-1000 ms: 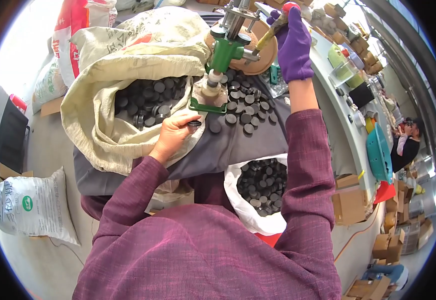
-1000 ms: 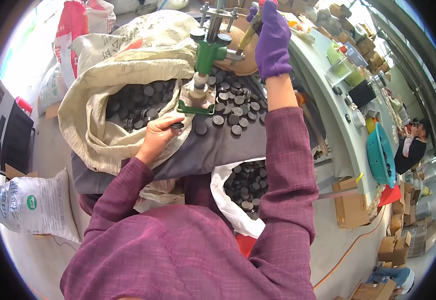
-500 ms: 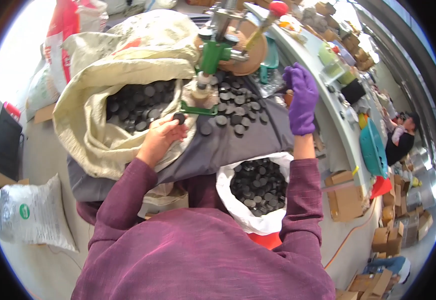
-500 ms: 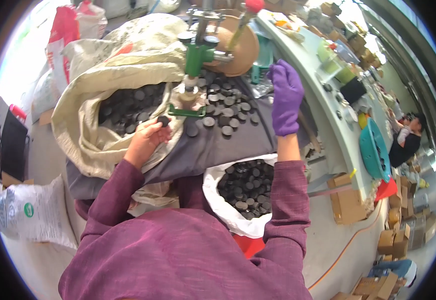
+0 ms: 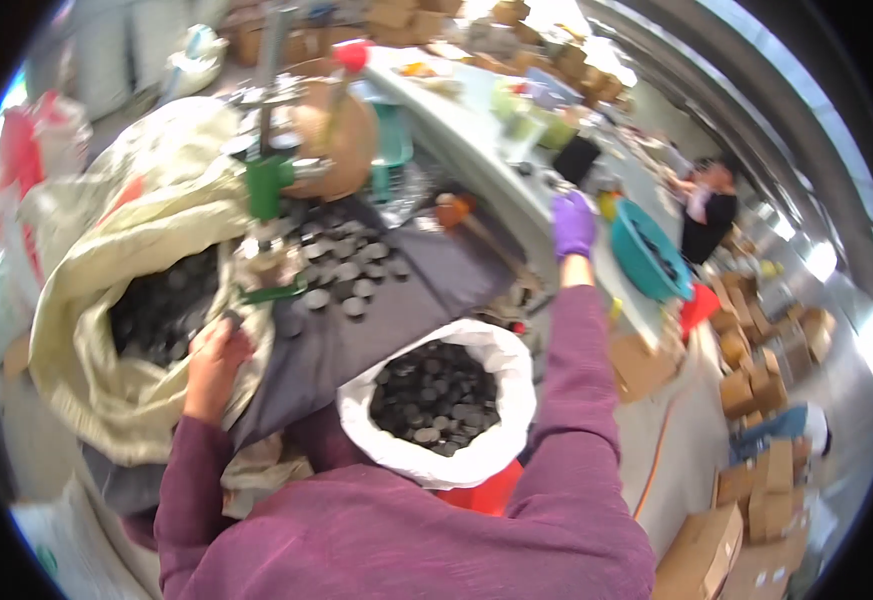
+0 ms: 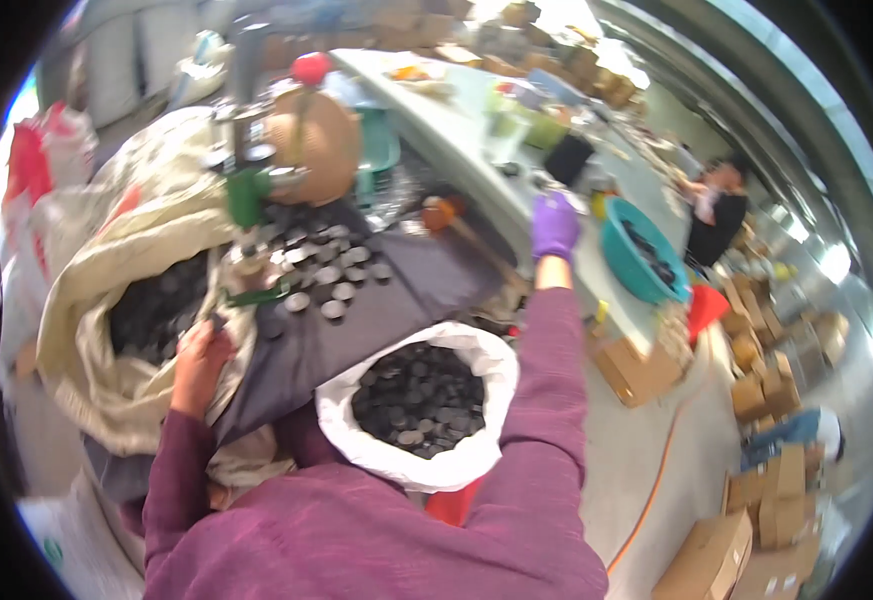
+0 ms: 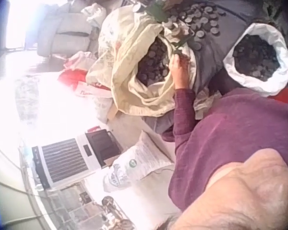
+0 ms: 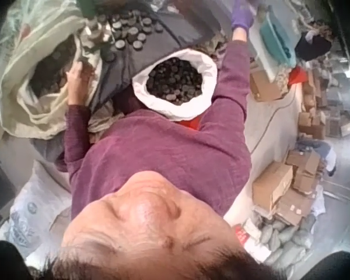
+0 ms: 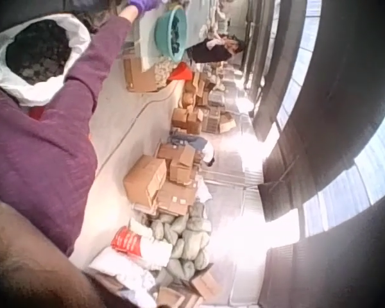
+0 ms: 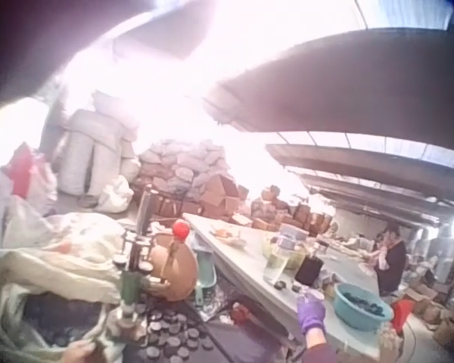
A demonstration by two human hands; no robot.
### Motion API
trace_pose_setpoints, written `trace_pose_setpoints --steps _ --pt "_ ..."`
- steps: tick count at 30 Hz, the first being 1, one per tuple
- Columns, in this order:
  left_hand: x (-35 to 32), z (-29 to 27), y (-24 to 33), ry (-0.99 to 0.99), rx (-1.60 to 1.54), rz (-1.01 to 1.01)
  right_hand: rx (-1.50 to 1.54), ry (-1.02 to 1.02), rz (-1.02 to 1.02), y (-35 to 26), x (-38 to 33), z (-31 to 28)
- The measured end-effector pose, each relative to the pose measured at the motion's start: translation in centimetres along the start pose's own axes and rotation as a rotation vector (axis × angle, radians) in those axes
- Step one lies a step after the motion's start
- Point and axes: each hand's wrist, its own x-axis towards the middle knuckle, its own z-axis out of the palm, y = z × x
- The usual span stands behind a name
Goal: The person processes small circular black components from a large sack using a manual hand press.
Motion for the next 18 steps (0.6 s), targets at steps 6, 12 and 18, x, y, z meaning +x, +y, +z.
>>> trace_pose_setpoints --steps 6,12,18 --pt "1.2 -0.3 -0.6 -0.064 -0.103 -0.062 -0.225 -0.218 -0.332 3.1 1.2 1.6" --pt "0.4 -0.5 0.1 -0.004 -0.179 -0.031 -0.001 -0.309 -0.050 1.9 1.8 1.6" --pt "0.3 -0.1 0.2 -0.054 -0.160 -0.096 0.033 0.023 -0.066 1.2 -0.8 -0.6"
